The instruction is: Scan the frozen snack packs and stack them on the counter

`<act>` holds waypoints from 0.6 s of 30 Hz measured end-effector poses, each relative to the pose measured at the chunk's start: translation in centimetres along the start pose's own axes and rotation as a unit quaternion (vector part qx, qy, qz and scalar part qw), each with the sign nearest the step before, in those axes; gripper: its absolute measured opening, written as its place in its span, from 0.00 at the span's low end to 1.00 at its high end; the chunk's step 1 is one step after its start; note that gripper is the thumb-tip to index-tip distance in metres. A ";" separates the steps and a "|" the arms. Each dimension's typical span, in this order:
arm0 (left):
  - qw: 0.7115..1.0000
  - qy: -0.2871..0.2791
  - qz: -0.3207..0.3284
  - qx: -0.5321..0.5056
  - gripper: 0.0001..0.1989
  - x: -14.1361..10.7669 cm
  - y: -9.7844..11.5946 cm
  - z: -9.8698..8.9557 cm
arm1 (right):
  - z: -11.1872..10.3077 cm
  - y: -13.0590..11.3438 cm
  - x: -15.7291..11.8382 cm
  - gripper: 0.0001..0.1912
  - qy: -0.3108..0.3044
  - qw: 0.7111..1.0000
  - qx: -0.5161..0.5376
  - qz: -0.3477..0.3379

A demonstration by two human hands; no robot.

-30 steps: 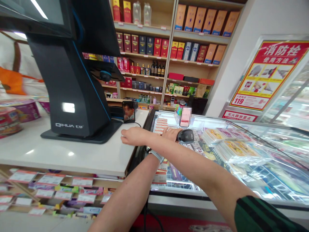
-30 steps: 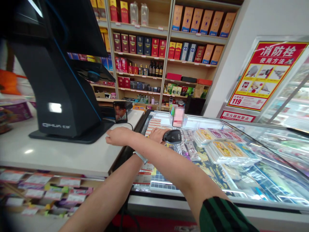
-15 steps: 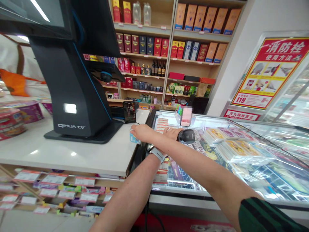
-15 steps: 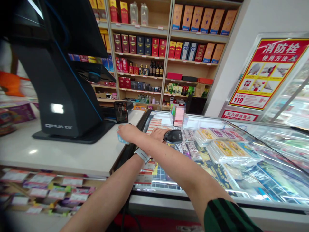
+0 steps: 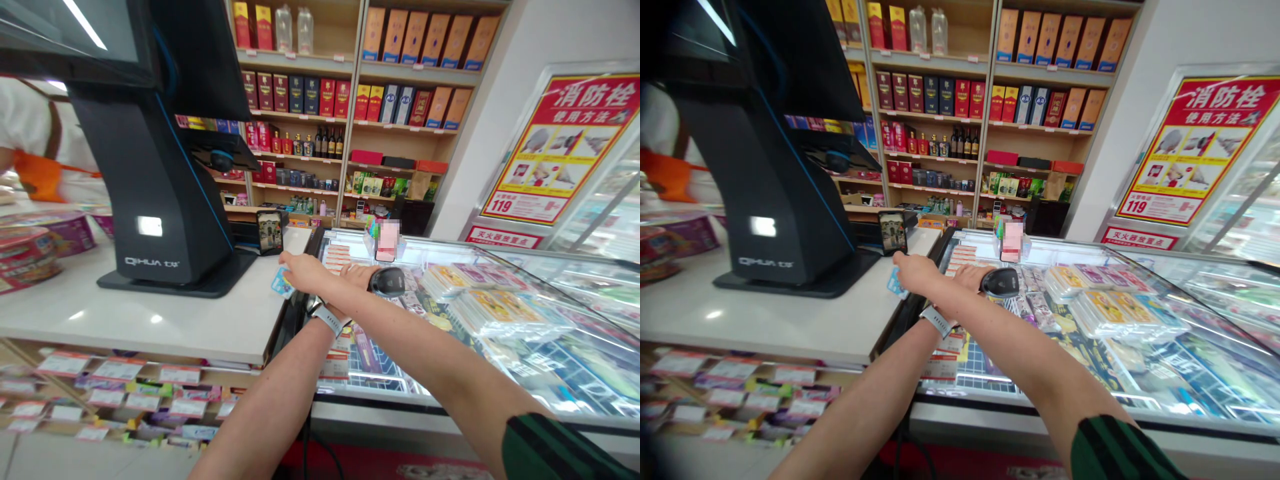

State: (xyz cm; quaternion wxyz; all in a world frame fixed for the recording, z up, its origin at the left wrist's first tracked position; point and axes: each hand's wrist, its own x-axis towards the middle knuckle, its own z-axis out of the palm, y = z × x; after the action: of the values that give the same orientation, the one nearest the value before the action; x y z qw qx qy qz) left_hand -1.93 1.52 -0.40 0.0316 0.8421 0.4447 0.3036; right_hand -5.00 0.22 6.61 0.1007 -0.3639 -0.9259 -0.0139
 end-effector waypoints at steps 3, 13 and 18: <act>1.000 0.005 -0.004 -0.005 0.26 -0.2 0.4 -0.3 | 0.3 0.5 -0.2 0.19 0.003 1.000 0.020 0.004; 1.000 0.013 -0.001 0.001 0.26 -0.4 0.4 -0.1 | -0.8 0.3 -1.6 0.15 0.002 0.998 -0.038 0.042; 0.999 -0.016 -0.018 0.022 0.26 -0.1 0.7 -0.7 | -1.4 0.1 -3.2 0.13 0.021 0.998 -0.040 0.048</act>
State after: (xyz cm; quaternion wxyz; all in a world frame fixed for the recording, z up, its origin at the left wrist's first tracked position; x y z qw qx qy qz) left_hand -1.79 0.86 0.35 0.0256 0.8394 0.4655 0.2793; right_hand -2.40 -1.97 7.37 0.1062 -0.4110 -0.9038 -0.0541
